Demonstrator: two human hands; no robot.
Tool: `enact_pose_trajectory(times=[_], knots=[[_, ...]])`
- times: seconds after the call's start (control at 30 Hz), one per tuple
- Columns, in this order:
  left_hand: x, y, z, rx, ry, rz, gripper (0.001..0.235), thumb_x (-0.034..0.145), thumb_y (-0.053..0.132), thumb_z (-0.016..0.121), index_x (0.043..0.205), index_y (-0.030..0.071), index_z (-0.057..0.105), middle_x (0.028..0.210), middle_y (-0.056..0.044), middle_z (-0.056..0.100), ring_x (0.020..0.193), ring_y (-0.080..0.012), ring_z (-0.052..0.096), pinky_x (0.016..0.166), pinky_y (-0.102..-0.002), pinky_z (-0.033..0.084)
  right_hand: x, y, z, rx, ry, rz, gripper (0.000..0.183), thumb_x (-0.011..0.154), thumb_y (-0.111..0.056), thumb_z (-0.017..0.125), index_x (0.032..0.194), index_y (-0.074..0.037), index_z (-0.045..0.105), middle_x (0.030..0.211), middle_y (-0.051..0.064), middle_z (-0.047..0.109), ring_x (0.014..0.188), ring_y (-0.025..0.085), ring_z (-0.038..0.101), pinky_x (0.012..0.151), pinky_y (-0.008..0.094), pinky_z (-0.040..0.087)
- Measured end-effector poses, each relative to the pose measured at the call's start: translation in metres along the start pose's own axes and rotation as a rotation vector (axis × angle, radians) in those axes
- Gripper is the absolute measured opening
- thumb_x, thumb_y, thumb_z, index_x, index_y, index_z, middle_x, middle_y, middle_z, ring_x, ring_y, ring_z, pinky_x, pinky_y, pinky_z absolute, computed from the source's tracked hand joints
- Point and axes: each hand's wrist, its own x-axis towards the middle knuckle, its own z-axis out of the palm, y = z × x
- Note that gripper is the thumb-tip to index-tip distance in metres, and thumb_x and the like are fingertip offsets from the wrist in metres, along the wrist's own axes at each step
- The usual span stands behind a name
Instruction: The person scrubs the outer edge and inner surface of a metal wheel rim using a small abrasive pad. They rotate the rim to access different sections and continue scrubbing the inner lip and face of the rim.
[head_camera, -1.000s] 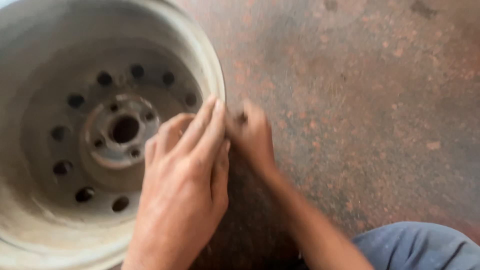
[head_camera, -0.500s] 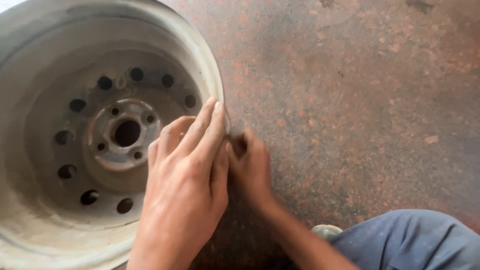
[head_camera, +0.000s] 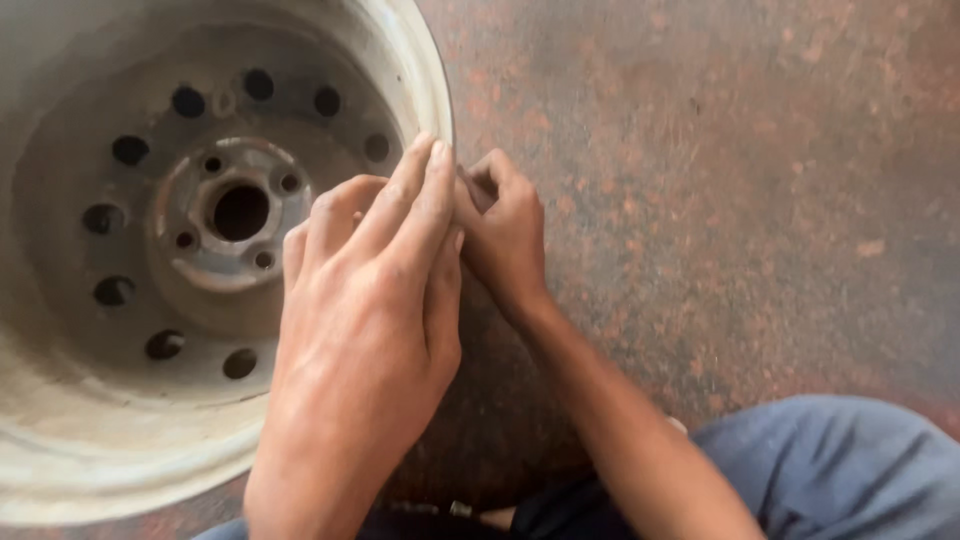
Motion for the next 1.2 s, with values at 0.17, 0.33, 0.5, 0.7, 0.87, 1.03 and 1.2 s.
enact_pose_trajectory(times=[0.17,0.33,0.5,0.7,0.87,1.03,1.2], knots=[[0.015,-0.001,0.000,0.058,0.021,0.044,0.047,0.099,0.013,0.055,0.143,-0.004,0.055,0.146,-0.015,0.060,0.132,-0.0347,0.051,0.109,-0.048,0.037,-0.008,0.002,-0.004,-0.002,-0.075,0.137,0.022,0.093,-0.029,0.070,0.090,-0.008,0.063,0.074,0.004,0.069,0.066,0.010,0.066,0.057,0.032,0.055],[0.002,-0.001,0.003,0.048,0.007,0.019,0.050,0.099,0.011,0.054,0.146,-0.006,0.051,0.149,-0.019,0.057,0.133,-0.0348,0.051,0.110,-0.047,0.037,0.047,0.023,0.004,0.030,-0.088,-0.197,0.027,0.094,-0.025,0.070,0.085,-0.003,0.057,0.071,0.005,0.060,0.067,0.014,0.053,0.059,0.033,0.048],[0.015,0.000,0.005,0.155,0.045,0.065,0.051,0.097,0.013,0.057,0.142,-0.009,0.052,0.144,-0.023,0.058,0.130,-0.0355,0.052,0.108,-0.048,0.037,0.029,0.008,-0.002,0.021,-0.074,0.038,0.034,0.089,-0.031,0.074,0.075,-0.004,0.059,0.064,0.006,0.062,0.063,0.013,0.055,0.057,0.033,0.046],[0.014,0.016,0.006,0.419,0.091,-0.028,0.043,0.091,0.011,0.063,0.131,-0.005,0.062,0.130,-0.016,0.068,0.120,-0.0302,0.060,0.101,-0.045,0.044,0.093,-0.013,0.004,-0.027,-0.237,0.129,0.021,0.087,-0.024,0.074,0.079,-0.007,0.064,0.069,0.002,0.067,0.064,0.011,0.064,0.057,0.030,0.051],[0.028,0.023,0.021,0.581,-0.100,-0.236,0.020,0.080,0.006,0.067,0.100,0.003,0.071,0.104,-0.011,0.070,0.102,-0.0277,0.063,0.091,-0.041,0.047,0.052,0.034,-0.041,0.318,-0.207,0.243,0.018,0.094,-0.021,0.070,0.092,-0.004,0.068,0.075,0.002,0.065,0.065,0.012,0.061,0.060,0.029,0.054],[0.017,0.010,0.013,0.585,-0.024,-0.059,0.013,0.087,0.004,0.065,0.098,0.002,0.071,0.097,-0.012,0.069,0.093,-0.0237,0.063,0.091,-0.042,0.048,0.010,0.078,-0.082,0.401,-0.098,0.466,0.023,0.096,-0.025,0.069,0.100,-0.003,0.067,0.081,0.003,0.064,0.068,0.011,0.057,0.061,0.029,0.048],[-0.026,-0.003,-0.033,0.341,-0.097,0.097,0.019,0.083,0.008,0.066,0.101,0.002,0.069,0.096,-0.011,0.068,0.095,-0.0274,0.063,0.086,-0.044,0.047,-0.006,0.058,-0.092,0.504,-0.116,0.524,0.026,0.091,-0.023,0.071,0.109,-0.004,0.069,0.090,0.003,0.067,0.078,0.012,0.064,0.072,0.031,0.057]])
